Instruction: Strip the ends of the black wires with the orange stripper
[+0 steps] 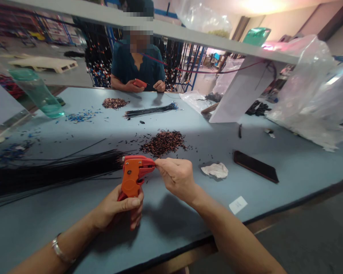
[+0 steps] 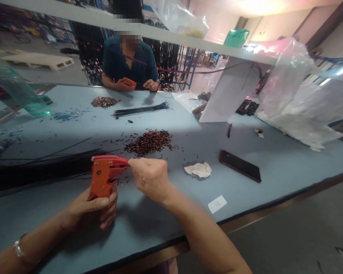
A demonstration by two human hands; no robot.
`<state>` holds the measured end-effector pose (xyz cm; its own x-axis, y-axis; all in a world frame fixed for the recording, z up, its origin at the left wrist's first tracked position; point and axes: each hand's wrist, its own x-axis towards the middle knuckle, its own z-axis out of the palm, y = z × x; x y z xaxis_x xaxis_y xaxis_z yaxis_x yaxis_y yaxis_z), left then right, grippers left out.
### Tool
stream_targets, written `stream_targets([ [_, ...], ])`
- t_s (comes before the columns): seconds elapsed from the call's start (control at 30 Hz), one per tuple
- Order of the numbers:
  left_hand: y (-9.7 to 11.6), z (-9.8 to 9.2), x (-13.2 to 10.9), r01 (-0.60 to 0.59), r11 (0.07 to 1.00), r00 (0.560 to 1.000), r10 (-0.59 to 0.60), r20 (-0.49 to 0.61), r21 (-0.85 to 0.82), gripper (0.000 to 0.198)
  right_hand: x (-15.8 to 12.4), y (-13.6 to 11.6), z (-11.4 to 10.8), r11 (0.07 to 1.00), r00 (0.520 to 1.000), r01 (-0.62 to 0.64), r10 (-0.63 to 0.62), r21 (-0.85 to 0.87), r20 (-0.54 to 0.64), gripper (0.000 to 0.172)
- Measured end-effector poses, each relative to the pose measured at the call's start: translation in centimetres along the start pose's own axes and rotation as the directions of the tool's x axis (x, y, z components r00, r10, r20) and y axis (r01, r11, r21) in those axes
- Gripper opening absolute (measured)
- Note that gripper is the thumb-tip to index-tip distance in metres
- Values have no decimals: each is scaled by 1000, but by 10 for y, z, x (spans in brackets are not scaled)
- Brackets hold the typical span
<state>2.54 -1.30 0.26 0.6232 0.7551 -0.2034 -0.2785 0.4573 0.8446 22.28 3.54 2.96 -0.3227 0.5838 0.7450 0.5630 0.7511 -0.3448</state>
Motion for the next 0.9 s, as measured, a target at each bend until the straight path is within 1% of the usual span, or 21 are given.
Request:
stream_targets([
  [0.1,-2,2,-1,-10,1000,1000,10,-11,-6,36,-1,-2,2,1000,999,-5,4,-3,-32,32],
  [0.2,-5,5,-1,-17,1000,1000,17,-21,-9,38,-2,-3,4,1000,999,-20,20,0,-36,32],
  [0.37,-9,3,1,-52,998,995,51,-82,-22,36,-4,0,7,998,999,-33,34,45,-38,27],
  [0.43,-9,1,1,-48,998,997,46,-69,-30,36,-5,3,8,997,999,-43,45,60,-27,26],
  [0.57,-4,-4,0,-49,996,999,49,-1,-77,39,-7,11,11,994,997,-79,80,79,-4,23],
  [0.67,1,-6,-1,-105,989,994,105,-5,-105,34,-7,15,12,991,993,-114,115,69,-12,22],
  [0.8,7,-7,1,-198,976,980,193,-57,-90,28,-8,16,14,990,991,-132,131,53,13,24],
  [0.9,8,-6,2,-212,973,977,208,-43,-87,27,-8,12,15,989,990,-137,135,59,34,22],
])
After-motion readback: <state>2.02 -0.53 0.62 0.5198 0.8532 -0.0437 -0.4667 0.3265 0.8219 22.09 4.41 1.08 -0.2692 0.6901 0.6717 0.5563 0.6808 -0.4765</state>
